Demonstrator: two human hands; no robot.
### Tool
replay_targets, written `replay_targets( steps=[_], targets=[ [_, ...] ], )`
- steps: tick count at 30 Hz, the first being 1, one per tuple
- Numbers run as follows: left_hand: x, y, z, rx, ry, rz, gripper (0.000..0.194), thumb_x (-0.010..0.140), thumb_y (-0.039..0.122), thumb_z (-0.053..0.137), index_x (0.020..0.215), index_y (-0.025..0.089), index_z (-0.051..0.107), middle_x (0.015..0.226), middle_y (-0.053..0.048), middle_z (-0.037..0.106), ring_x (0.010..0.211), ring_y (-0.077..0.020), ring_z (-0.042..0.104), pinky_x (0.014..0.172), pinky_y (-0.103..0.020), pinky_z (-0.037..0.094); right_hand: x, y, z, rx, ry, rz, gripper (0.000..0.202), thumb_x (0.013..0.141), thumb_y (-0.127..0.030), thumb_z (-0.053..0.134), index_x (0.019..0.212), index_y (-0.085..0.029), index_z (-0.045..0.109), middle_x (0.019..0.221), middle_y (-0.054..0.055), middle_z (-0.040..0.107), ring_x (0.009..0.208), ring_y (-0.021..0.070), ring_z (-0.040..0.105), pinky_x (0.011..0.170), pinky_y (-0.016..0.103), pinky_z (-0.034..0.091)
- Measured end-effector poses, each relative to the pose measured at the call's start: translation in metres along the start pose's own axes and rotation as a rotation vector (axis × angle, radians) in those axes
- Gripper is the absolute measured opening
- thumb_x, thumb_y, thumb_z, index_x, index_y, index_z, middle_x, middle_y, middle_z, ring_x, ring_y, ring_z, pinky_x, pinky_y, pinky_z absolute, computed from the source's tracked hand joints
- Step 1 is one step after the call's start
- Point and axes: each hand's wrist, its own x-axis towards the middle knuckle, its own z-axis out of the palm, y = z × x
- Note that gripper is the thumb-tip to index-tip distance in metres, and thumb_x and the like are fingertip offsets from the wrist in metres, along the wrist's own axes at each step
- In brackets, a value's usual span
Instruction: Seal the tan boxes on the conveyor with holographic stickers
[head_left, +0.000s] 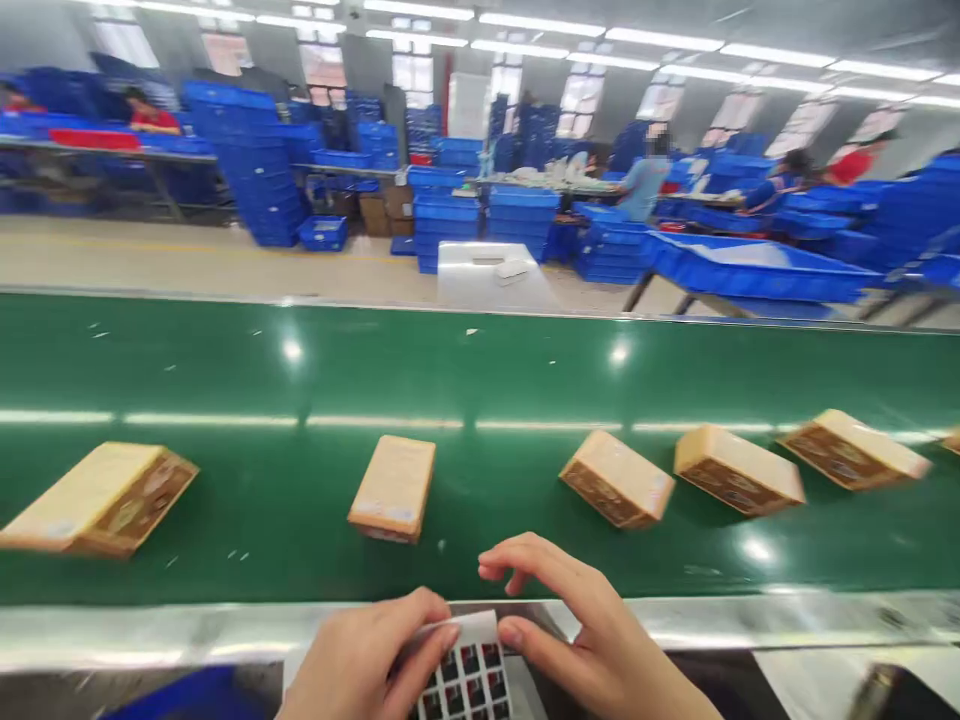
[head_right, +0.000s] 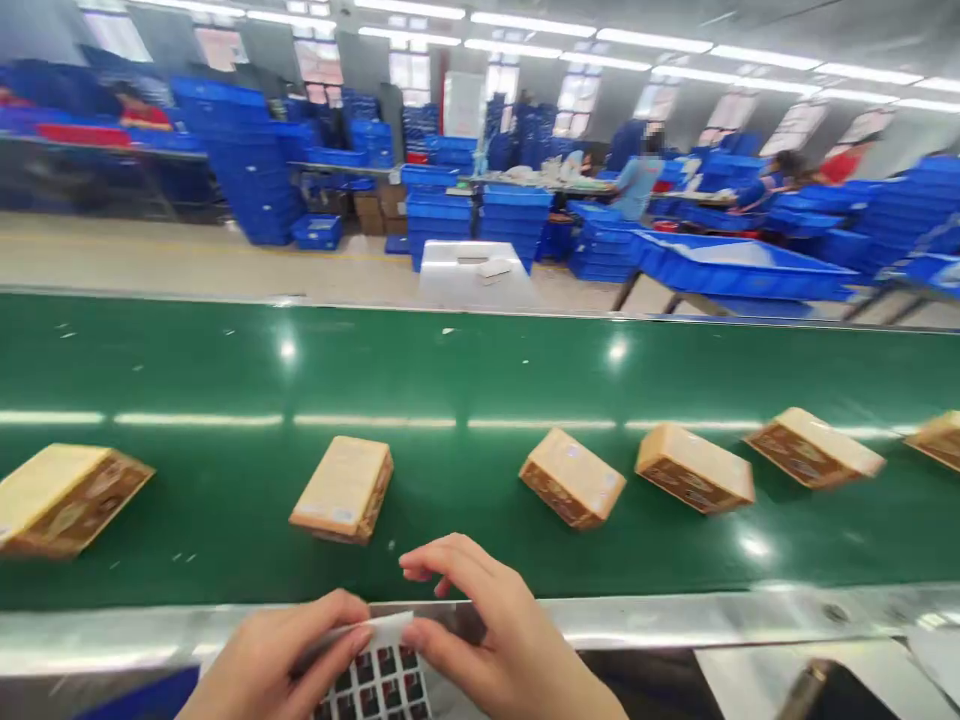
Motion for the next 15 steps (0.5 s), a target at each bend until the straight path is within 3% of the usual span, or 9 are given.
replay_targets(
  steps=[3, 6, 12, 15],
  targets=[
    [-0.007, 0.009, -0.018, -0.045, -0.032, -0.141, 0.019, 0.101, 0.031, 0.049, 0.089, 0.024, 0.062, 0.074, 0.007, 0.069, 0.064, -0.0102, 0.063, 0.058, -0.019, 0.039, 0.015, -0.003, 0.017, 0.115, -0.091, 0.003, 0.029, 0.09, -0.026, 0.068, 0.118, -0.029, 0.062, 0.095, -0.003, 0.07, 0.085, 0.0125, 0.066, 0.079, 0.021, 0.053],
    [-0.011, 0.013, -0.029, -0.089, -0.078, -0.196, 0.014, 0.099, 0.032, 0.053, 0.095, 0.025, 0.065, 0.08, 0.006, 0.071, 0.07, -0.0114, 0.064, 0.061, -0.02, 0.038, 0.018, 0.001, 0.022, 0.122, -0.104, 0.029, 0.025, 0.092, -0.021, 0.064, 0.115, -0.03, 0.065, 0.089, -0.004, 0.07, 0.079, 0.0111, 0.066, 0.072, 0.018, 0.052],
    [-0.009, 0.008, -0.031, -0.066, -0.121, -0.219, 0.026, 0.103, 0.031, 0.044, 0.09, 0.022, 0.065, 0.08, 0.003, 0.071, 0.072, -0.0142, 0.064, 0.062, -0.023, 0.038, 0.015, 0.0, 0.031, 0.101, -0.073, 0.129, 0.025, 0.094, -0.027, 0.061, 0.118, -0.028, 0.066, 0.084, -0.003, 0.071, 0.073, 0.0121, 0.066, 0.06, 0.017, 0.051],
    [-0.008, 0.002, -0.032, -0.075, -0.094, -0.212, 0.013, 0.097, 0.032, 0.056, 0.103, 0.023, 0.063, 0.095, 0.002, 0.073, 0.081, -0.0156, 0.066, 0.068, -0.023, 0.041, 0.017, -0.001, 0.036, 0.113, -0.042, 0.22, 0.024, 0.096, -0.031, 0.056, 0.118, -0.026, 0.066, 0.08, -0.002, 0.069, 0.069, 0.0118, 0.064, 0.059, 0.017, 0.05]
  ],
)
